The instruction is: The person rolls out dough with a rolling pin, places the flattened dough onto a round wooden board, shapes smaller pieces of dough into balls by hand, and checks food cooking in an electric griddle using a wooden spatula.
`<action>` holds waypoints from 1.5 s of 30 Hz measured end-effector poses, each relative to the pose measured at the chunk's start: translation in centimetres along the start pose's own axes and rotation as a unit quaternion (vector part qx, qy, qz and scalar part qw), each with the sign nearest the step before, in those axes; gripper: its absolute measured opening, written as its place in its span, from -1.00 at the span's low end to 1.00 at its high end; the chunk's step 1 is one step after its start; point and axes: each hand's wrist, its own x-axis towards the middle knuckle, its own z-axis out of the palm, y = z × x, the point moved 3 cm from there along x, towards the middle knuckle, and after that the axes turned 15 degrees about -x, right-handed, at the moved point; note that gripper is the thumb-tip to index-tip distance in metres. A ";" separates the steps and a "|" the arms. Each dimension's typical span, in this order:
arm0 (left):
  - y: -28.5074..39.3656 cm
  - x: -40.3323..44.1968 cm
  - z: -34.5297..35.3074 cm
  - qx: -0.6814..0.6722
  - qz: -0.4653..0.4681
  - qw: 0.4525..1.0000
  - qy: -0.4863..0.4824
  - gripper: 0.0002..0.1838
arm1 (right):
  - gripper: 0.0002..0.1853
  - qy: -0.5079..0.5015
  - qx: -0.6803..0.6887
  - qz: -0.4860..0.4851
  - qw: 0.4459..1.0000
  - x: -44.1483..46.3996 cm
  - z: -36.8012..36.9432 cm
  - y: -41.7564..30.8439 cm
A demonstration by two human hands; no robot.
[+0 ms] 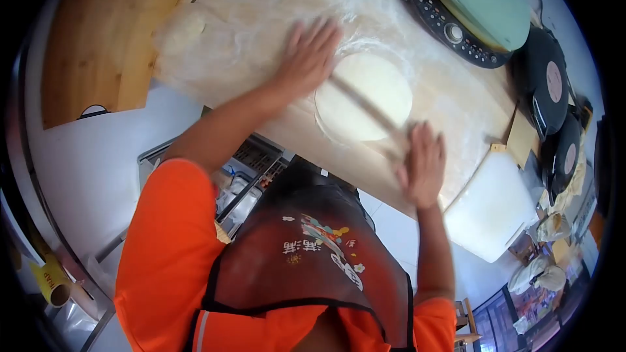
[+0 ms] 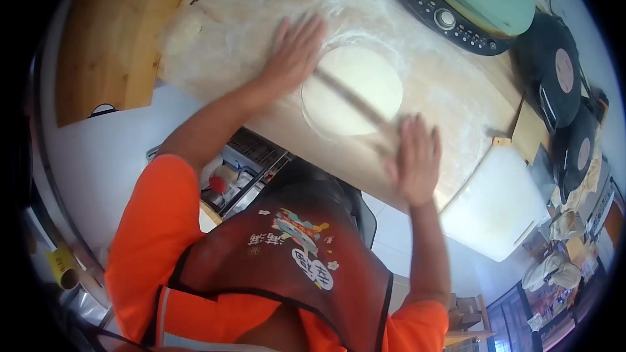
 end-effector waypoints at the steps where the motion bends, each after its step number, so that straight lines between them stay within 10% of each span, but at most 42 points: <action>1: -0.5 3.3 0.5 0.009 -0.013 0.999 0.044 -0.28 | -0.28 0.029 -0.053 0.017 0.998 2.2 0.4 1.8; 7: 3.9 7.0 -1.6 -0.077 0.096 0.975 0.184 -0.64 | -0.66 -0.012 0.001 0.138 0.990 2.6 -1.7 5.3; 10: 9.9 -0.3 -1.6 -0.130 0.162 0.978 -0.019 -0.80 | -0.69 0.024 0.104 0.204 0.973 -6.4 -3.7 5.4; 15: 13.6 -4.3 1.7 -0.025 0.239 0.970 -0.037 -0.88 | -0.79 -0.055 0.186 0.343 0.919 -24.5 -6.8 6.7; 22: 15.1 -4.1 0.9 -0.165 0.063 0.984 -0.002 -0.91 | -0.84 -0.109 0.157 0.283 0.940 -20.9 -8.0 4.4; 31: 15.2 -15.4 1.9 -0.070 -0.053 0.992 -0.085 -0.05 | -0.70 -0.071 0.425 0.358 0.828 -8.4 0.2 -0.4; 36: 5.4 -7.0 1.2 0.056 -0.142 0.987 0.041 -0.08 | -0.66 0.016 0.430 0.464 0.775 -15.1 -2.1 1.4; 45: 8.2 8.1 6.7 -0.032 0.240 0.965 -0.100 -0.15 | -0.72 0.159 0.117 0.524 0.829 -20.6 -3.0 3.1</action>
